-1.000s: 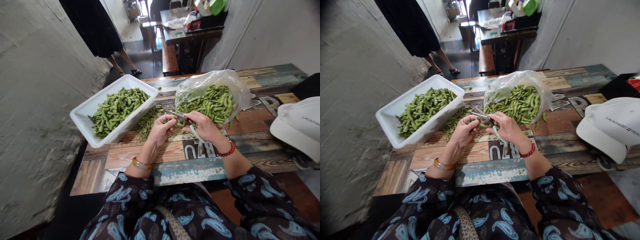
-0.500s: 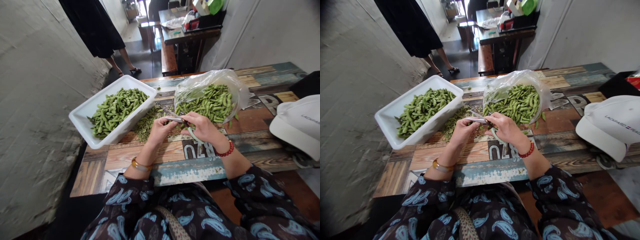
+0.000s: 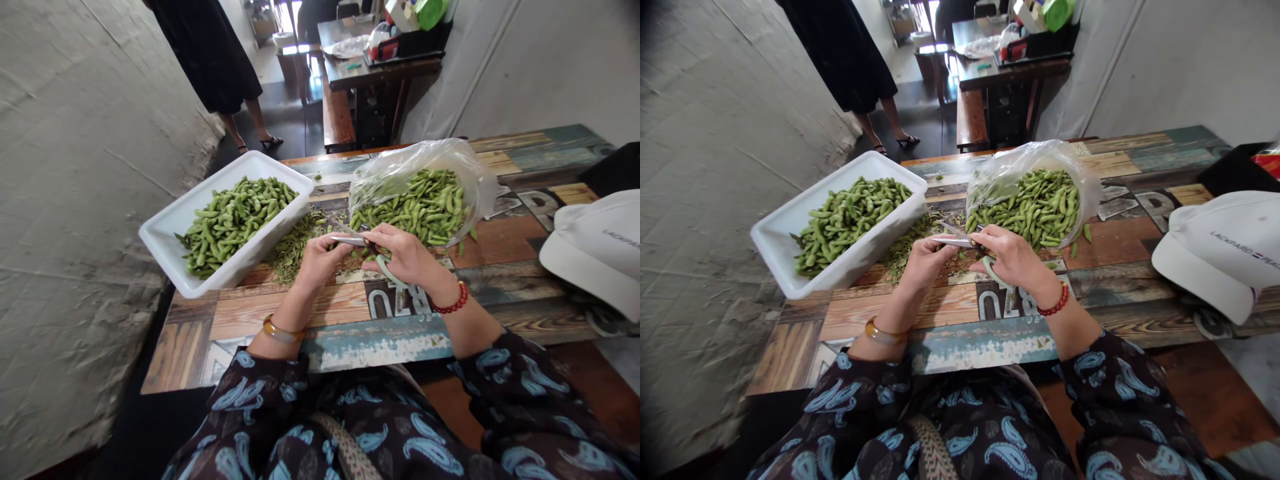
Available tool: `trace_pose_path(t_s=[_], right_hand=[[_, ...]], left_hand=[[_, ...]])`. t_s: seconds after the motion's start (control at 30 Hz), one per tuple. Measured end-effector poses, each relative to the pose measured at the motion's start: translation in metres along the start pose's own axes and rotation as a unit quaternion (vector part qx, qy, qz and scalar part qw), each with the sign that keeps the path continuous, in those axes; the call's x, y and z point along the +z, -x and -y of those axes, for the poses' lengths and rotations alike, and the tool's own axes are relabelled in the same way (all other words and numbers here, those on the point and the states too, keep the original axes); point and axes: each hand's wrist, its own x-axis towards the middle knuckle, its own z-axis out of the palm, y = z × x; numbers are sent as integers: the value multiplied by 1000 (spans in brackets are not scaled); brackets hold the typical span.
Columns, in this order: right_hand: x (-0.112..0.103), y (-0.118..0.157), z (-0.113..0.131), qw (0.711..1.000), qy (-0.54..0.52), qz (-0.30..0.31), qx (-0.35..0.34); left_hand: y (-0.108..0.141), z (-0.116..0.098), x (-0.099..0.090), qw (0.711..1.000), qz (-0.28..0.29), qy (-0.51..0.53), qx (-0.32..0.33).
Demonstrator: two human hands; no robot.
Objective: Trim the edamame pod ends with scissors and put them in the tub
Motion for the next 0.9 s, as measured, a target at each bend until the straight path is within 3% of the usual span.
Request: trace_pose_path(t_s=[0.43,0.67,0.9], right_hand=[[1,1,0,1000,20,14,14],[7,0,-9,995,11,-75,61],[9,0,-7,998,14,-52,39]], left_hand=[[0,-2,2,1000,-2,10,-14],[-4,-1,-3,975,-71,183,-102],[-5,-6,-4,958,-89,245,-119]])
